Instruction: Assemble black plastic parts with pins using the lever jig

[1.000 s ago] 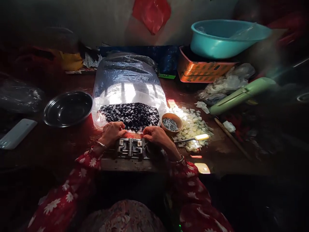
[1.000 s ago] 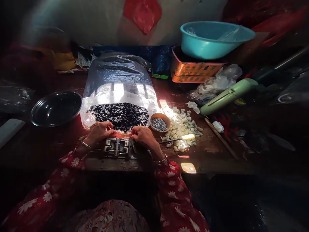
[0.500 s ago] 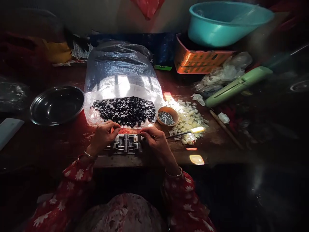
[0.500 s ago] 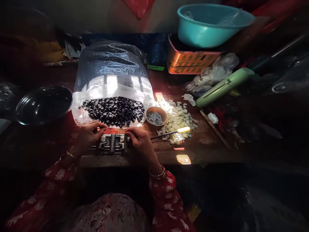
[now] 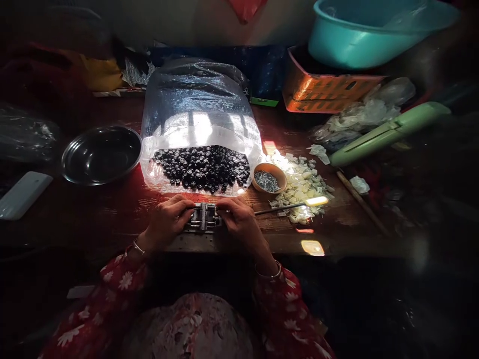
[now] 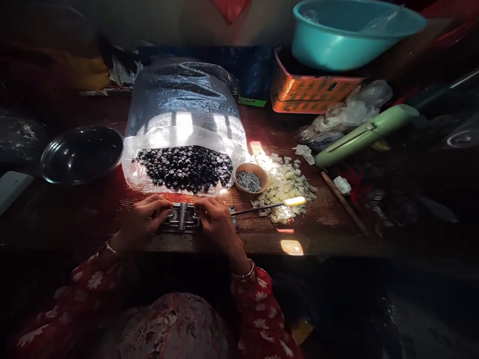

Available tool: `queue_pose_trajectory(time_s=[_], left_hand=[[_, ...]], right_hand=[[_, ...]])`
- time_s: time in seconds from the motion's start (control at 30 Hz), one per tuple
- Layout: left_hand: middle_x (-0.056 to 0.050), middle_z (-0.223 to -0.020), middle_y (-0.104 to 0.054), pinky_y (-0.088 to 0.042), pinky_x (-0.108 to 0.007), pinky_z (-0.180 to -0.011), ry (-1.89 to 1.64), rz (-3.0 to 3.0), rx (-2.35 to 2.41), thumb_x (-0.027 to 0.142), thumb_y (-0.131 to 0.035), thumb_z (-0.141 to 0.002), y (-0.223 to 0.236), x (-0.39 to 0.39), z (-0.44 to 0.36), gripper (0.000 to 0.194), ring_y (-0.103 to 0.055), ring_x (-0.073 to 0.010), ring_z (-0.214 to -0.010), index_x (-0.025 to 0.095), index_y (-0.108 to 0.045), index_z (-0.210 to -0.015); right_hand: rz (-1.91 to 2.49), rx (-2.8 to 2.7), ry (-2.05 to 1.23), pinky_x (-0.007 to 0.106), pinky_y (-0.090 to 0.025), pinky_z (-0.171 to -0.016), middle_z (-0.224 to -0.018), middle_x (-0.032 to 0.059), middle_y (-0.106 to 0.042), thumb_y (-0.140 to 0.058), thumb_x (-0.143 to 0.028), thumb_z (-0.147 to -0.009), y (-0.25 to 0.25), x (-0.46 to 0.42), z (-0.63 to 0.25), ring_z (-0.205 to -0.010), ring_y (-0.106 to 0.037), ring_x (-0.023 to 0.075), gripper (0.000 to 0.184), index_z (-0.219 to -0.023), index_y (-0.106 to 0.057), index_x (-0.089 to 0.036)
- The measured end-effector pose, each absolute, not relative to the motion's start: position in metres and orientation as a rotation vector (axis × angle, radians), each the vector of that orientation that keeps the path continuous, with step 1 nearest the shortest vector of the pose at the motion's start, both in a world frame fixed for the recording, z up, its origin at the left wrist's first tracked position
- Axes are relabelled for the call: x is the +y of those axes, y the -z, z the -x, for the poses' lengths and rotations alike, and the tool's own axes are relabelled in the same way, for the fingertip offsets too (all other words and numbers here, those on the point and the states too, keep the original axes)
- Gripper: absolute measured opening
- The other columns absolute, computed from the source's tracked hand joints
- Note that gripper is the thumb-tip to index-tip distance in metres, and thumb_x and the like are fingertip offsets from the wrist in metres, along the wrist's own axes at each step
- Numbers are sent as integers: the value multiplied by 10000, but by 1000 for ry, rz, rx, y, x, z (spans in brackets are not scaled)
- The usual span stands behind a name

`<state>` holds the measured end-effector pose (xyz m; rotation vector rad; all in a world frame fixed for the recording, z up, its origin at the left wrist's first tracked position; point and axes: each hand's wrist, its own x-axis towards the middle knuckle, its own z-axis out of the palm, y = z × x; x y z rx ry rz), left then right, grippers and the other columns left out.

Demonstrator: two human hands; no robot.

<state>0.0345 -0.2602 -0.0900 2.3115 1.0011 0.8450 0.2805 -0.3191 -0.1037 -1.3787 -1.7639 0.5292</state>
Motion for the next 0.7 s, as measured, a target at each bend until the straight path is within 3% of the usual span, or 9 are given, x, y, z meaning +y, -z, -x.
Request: queue_pose_trajectory(time_s=[0.4,0.7], left_hand=[[-15,-944,-712,-505,-302,-812,-740,-2264,1147,293,-741,-936,92,-256,-39,68,-666,-183,-877,229,-764,-937],[-15,-915,-710,-468,-303,-785,-736,-2121,1149,320,-736,-925,88,-254,-35,106,-635,-174,-856,224,-751,-884]], right_hand=[[1578,-1970,-445,423,-450,-909,-1098,50,-753,-648,-175,-998,95,-317,-273,-1014,-575,274,117,-989,-741,-247],[1623,-1850,-471,424,-429,-963,-1066,44,-704,-697,-139,-902,98,-312,-268,-1052,-600,266,107,-899,-713,-245]])
